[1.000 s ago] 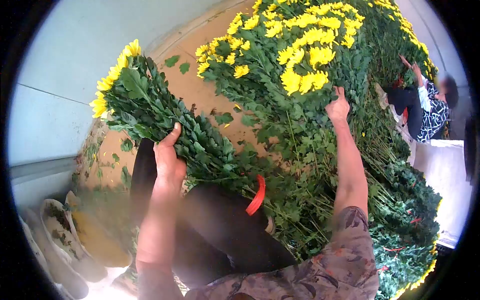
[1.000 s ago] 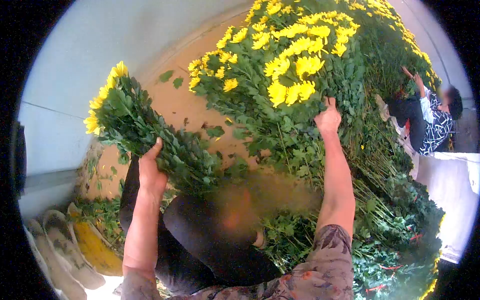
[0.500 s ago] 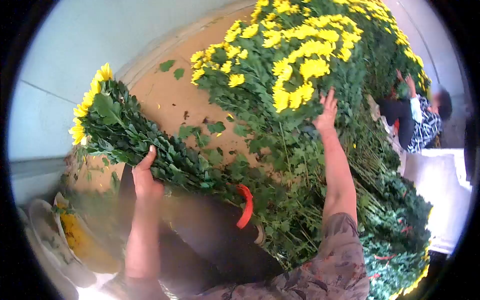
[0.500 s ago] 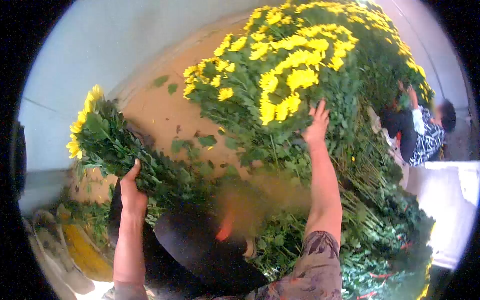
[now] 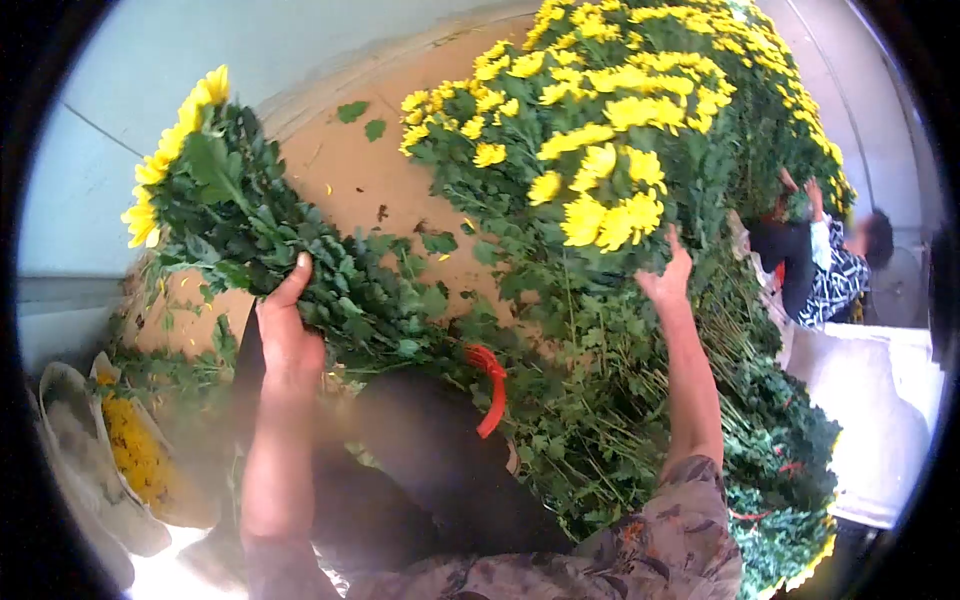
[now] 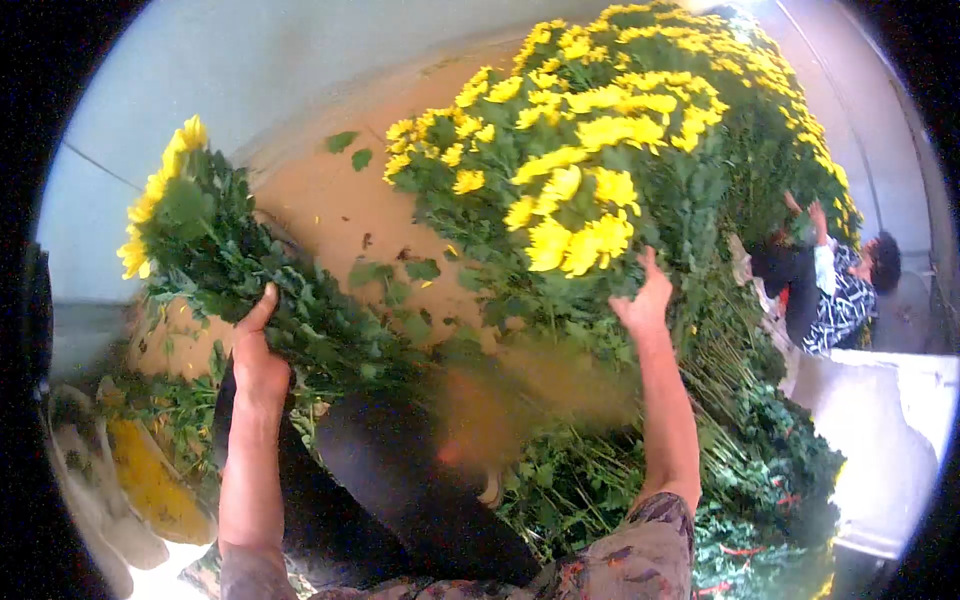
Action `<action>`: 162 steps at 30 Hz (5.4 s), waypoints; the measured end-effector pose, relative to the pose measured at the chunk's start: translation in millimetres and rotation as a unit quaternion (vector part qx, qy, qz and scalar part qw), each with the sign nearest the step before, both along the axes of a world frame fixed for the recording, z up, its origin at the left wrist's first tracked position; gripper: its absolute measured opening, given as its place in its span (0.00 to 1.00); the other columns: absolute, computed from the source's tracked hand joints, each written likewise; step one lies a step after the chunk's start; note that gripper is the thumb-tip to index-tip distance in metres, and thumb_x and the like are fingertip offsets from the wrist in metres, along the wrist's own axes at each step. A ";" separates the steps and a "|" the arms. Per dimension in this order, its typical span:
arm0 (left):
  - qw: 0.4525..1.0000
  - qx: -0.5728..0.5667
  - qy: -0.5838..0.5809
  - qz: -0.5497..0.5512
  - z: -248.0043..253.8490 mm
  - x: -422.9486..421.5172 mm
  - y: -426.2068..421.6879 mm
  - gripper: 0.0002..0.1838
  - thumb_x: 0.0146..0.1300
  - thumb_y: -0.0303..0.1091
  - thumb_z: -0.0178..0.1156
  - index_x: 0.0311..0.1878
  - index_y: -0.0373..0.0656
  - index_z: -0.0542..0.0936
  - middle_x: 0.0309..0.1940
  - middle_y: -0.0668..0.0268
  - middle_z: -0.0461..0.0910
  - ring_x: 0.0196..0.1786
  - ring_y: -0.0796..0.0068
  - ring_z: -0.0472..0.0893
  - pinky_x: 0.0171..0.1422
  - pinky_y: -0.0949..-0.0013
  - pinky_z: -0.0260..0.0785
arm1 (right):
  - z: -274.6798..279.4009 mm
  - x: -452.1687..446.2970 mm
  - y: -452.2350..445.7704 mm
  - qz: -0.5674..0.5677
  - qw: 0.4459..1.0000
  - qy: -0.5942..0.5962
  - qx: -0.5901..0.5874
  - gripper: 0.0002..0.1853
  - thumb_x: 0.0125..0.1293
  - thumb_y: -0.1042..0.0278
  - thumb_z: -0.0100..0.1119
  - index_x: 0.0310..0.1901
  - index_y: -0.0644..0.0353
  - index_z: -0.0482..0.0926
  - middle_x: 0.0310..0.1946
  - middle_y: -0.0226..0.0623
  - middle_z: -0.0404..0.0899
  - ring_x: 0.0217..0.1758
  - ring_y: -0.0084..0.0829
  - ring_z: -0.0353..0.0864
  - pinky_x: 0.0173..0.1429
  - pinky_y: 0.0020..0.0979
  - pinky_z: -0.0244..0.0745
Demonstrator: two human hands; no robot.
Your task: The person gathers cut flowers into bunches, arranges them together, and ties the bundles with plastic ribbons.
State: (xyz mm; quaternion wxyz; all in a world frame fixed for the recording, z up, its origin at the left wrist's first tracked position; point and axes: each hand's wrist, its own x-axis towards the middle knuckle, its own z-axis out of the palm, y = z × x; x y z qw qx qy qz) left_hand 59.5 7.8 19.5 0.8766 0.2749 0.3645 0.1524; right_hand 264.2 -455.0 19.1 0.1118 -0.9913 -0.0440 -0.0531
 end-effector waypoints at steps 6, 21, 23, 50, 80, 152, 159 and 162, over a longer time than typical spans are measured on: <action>1.000 -0.007 0.000 0.004 -6.2 -10.2 10.8 0.20 0.64 0.30 0.61 0.59 0.40 0.74 0.54 0.65 0.77 0.54 0.66 0.77 0.61 0.58 0.69 | 14.3 -41.2 115.9 0.080 0.987 0.092 -0.105 0.31 0.40 0.71 0.67 0.51 0.65 0.71 0.32 0.46 0.81 0.34 0.44 0.84 0.45 0.39 0.79; 0.999 -0.008 0.048 0.010 -0.2 -7.6 20.4 0.20 0.64 0.33 0.61 0.59 0.43 0.75 0.54 0.66 0.77 0.54 0.65 0.77 0.61 0.57 0.69 | -43.4 -78.5 128.6 0.243 0.954 0.154 -0.085 0.22 0.60 0.48 0.63 0.47 0.56 0.77 0.44 0.44 0.76 0.44 0.43 0.80 0.45 0.42 0.77; 0.998 0.013 0.055 0.014 -5.3 -6.9 19.9 0.20 0.64 0.33 0.61 0.59 0.43 0.75 0.54 0.67 0.78 0.54 0.66 0.77 0.60 0.58 0.69 | -26.6 -57.2 110.3 0.146 0.982 0.119 0.030 0.19 0.62 0.51 0.61 0.44 0.59 0.78 0.38 0.46 0.78 0.40 0.43 0.81 0.44 0.41 0.76; 0.997 0.032 0.071 -0.011 9.8 -0.1 6.4 0.20 0.63 0.34 0.61 0.58 0.44 0.75 0.53 0.67 0.78 0.53 0.66 0.78 0.60 0.59 0.70 | -83.1 -2.2 -35.2 -0.012 0.999 -0.030 -0.030 0.23 0.59 0.68 0.62 0.57 0.56 0.72 0.52 0.47 0.73 0.50 0.51 0.77 0.51 0.44 0.74; 0.998 0.003 0.051 0.027 4.2 3.5 9.4 0.17 0.65 0.30 0.59 0.57 0.40 0.75 0.51 0.65 0.79 0.51 0.68 0.79 0.59 0.62 0.71 | -65.4 40.1 27.1 0.121 0.989 -0.017 -0.088 0.19 0.57 0.65 0.60 0.51 0.59 0.76 0.48 0.41 0.76 0.57 0.46 0.71 0.57 0.48 0.68; 0.996 0.032 -0.085 0.000 10.4 -43.9 30.7 0.17 0.60 0.42 0.61 0.47 0.40 0.79 0.39 0.65 0.81 0.41 0.68 0.80 0.48 0.66 0.71 | 49.2 -173.8 227.4 0.388 0.903 0.043 0.177 0.20 0.60 0.64 0.63 0.54 0.58 0.75 0.55 0.42 0.75 0.58 0.46 0.74 0.63 0.41 0.70; 0.990 0.070 -0.107 0.059 -7.3 -67.0 44.6 0.26 0.63 0.49 0.59 0.57 0.42 0.75 0.50 0.63 0.79 0.51 0.63 0.77 0.58 0.60 0.68 | -57.7 -158.7 87.4 0.213 0.951 0.103 -0.197 0.45 0.49 0.75 0.69 0.69 0.57 0.56 0.71 0.49 0.49 0.72 0.58 0.49 0.69 0.58 0.51; 0.991 0.091 -0.059 0.073 7.8 -58.2 30.5 0.24 0.65 0.49 0.56 0.57 0.42 0.75 0.50 0.62 0.79 0.50 0.62 0.77 0.58 0.60 0.69 | -110.5 -119.9 73.2 0.239 0.943 -0.029 -0.231 0.41 0.44 0.85 0.60 0.65 0.55 0.63 0.67 0.46 0.55 0.68 0.55 0.56 0.62 0.55 0.62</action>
